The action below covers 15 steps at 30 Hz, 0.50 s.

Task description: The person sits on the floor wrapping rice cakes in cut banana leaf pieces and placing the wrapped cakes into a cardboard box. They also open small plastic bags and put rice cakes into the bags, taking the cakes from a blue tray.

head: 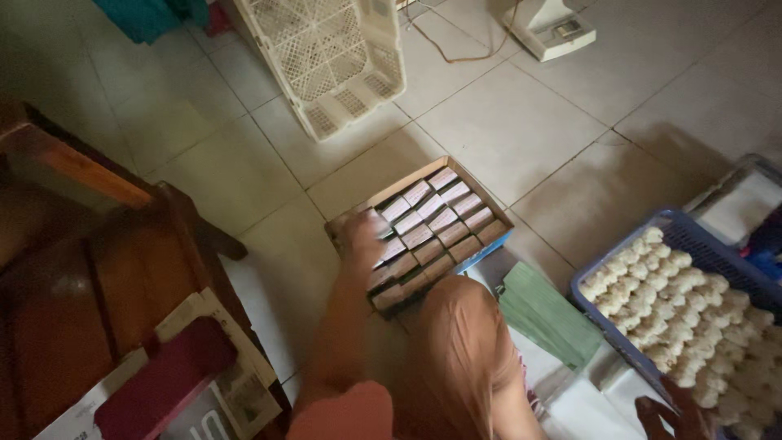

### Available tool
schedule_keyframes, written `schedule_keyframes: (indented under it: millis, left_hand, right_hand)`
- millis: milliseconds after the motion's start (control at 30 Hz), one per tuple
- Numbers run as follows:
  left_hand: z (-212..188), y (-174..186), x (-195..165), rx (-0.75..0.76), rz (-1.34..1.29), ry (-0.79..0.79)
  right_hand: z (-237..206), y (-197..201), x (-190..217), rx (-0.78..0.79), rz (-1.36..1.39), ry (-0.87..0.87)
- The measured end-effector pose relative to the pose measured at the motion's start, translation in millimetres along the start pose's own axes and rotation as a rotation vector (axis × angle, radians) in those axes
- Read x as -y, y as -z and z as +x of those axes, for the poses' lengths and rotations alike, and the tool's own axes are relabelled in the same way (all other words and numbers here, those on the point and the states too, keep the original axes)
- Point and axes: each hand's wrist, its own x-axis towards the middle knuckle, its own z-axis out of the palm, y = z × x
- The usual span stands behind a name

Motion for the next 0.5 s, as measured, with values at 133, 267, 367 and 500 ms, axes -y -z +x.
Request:
schedule_keyframes:
  millis: [133, 267, 367, 500]
  left_hand:
    - [-5, 9, 60, -0.005, 0.201, 0.057]
    - [-5, -7, 66, 0.025, 0.407, 0.092]
    - [-2, -19, 66, -0.064, 0.279, 0.104]
    - [-8, -20, 44, -0.003, 0.107, 0.301]
  right_hand:
    - [2, 4, -36, 0.043, 0.016, 0.033]
    - [0, -1, -48, 0.083, 0.037, 0.075]
    - [2, -16, -48, 0.031, 0.021, 0.065]
    - [9, -28, -47, 0.096, 0.02, 0.239]
